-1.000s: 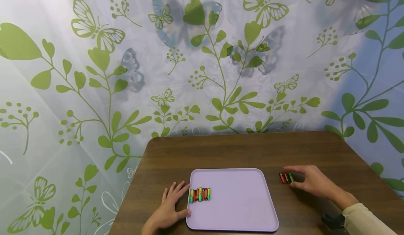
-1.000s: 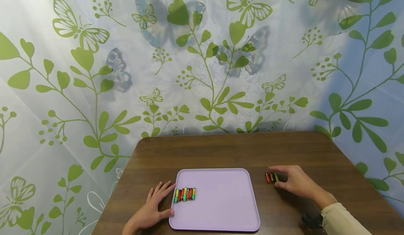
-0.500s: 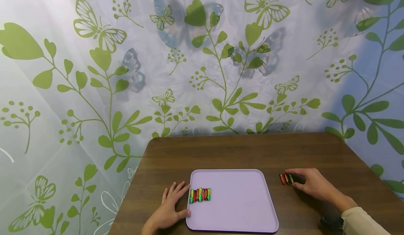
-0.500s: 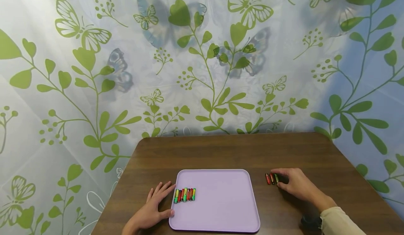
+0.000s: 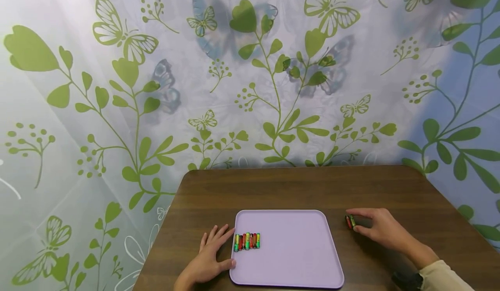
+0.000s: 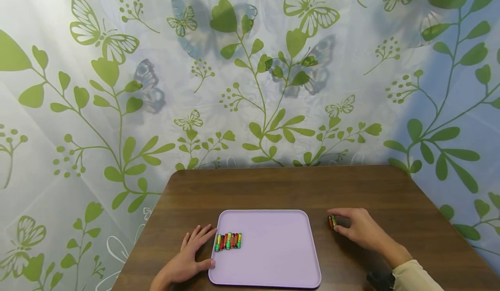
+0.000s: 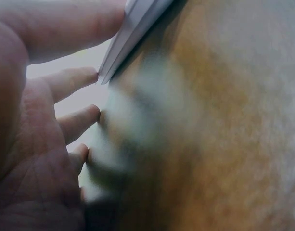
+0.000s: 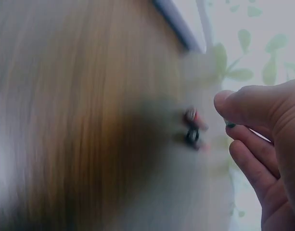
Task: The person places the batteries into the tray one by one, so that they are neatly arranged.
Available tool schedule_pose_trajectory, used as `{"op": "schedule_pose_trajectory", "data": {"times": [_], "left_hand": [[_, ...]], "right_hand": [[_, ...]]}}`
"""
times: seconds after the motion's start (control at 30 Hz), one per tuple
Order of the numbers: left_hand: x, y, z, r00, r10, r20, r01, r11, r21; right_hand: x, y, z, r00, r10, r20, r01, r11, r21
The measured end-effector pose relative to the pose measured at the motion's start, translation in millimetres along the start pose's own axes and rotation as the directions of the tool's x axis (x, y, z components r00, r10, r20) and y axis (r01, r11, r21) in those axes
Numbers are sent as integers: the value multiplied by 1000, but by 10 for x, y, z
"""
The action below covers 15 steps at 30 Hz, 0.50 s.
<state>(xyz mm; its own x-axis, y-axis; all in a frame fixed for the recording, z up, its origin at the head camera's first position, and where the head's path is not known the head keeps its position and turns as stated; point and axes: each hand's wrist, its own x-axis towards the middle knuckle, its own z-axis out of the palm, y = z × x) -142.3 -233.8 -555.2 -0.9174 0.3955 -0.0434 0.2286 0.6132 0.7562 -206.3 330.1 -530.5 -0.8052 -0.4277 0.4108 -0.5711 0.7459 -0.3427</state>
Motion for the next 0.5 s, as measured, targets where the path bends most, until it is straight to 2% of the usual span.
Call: {"op": "schedule_pose_trajectory", "data": {"times": [0.2, 0.43, 0.5], "left_hand": [[-3, 16, -3, 1000, 19, -4, -19, 1000, -3], [-11, 33, -11, 1000, 18, -1, -18, 1000, -3], [-16, 41, -16, 1000, 17, -4, -17, 1000, -6]], "right_hand": [[98, -267, 94, 1000, -17, -17, 18, 998, 63], [216, -581, 301, 998, 26, 52, -35, 986, 163], [263, -670, 384, 998, 8, 59, -18, 985, 174]]}}
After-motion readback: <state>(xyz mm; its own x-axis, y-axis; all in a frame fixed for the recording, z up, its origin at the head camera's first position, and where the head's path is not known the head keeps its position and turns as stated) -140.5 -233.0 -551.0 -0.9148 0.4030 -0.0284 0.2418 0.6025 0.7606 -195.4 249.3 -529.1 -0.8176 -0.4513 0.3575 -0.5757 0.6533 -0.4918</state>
